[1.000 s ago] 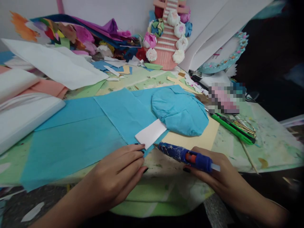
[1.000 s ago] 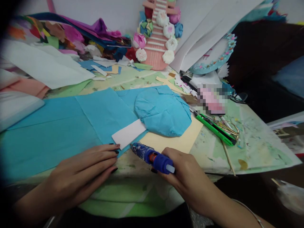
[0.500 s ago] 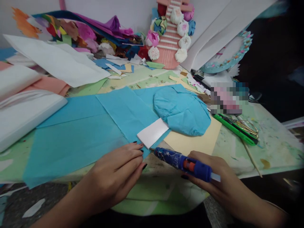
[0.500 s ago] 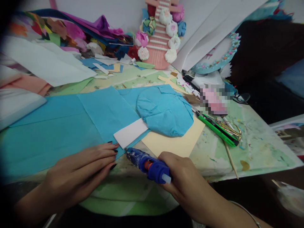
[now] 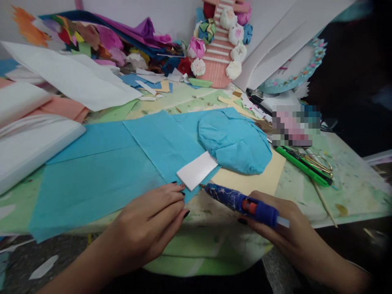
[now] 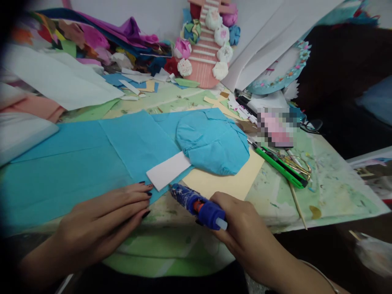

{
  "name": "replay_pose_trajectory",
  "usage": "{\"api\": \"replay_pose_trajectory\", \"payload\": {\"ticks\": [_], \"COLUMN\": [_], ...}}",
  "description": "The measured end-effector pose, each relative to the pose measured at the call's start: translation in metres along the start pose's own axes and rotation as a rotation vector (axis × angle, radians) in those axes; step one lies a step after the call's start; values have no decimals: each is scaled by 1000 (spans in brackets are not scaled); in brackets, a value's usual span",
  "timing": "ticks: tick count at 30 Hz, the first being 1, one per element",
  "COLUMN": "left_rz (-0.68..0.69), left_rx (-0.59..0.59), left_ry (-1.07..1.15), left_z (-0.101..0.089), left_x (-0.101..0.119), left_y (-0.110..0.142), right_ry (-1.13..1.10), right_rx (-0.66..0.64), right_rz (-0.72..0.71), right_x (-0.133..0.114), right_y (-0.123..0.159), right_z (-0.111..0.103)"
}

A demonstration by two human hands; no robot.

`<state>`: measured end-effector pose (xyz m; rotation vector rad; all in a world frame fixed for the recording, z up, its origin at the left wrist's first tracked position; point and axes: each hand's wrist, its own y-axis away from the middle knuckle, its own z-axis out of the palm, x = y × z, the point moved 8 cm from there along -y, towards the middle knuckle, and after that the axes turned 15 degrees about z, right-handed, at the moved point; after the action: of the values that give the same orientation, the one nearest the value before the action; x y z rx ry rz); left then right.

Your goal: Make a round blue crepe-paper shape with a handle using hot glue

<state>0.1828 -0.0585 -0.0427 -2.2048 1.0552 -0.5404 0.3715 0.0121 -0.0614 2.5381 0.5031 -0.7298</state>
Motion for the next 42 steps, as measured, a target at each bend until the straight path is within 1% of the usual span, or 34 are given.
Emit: {"api": "replay_pose_trajectory", "payload": {"ticks": [4, 8, 11, 15, 19, 23, 26, 29, 31, 34, 37, 39, 41, 42], "left_rz": [4, 0, -6, -10, -83, -192, -207, -194, -182, -177, -160, -130, -111, -104], "left_rx": [-11, 3, 9, 25, 43, -34, -83, -106, -109, -115, -111, -100, -98, -102], "left_ry": [-17, -31, -28, -40, -158, -203, -226, -259, -267, -282, -305, -320, -337, -348], "left_z": [1, -1, -1, -1, -5, 0, 7, 12, 14, 17, 17, 17, 16, 16], "left_x": [0, 0, 0, 1, -2, -8, -10, -11, -11, -13, -14, -14, -14, -13], "left_y": [2, 6, 7, 6, 6, 3, -1, -4, -5, -7, -9, -11, -11, -12], "right_ry": [27, 23, 20, 16, 60, 110, 96, 163, 267, 371, 366, 442, 539, 571], "right_rx": [-34, -38, -15, 24, 133, 219, 371, 586, 771, 1036, 1216, 1268, 1203, 1138], "right_rz": [-17, -42, -62, -83, -103, -110, -127, -109, 6, 321, 603, 762, 866, 878], "right_x": [-7, -10, -12, -10, 2, 12, 16, 29, 49, 96, 144, 172, 197, 208], "right_y": [3, 0, -2, 4, 13, 20, 30, 43, 51, 66, 84, 95, 97, 94], "right_z": [7, 11, 10, 3, -11, -15, -23, -40, -61, -104, -146, -168, -180, -183]}}
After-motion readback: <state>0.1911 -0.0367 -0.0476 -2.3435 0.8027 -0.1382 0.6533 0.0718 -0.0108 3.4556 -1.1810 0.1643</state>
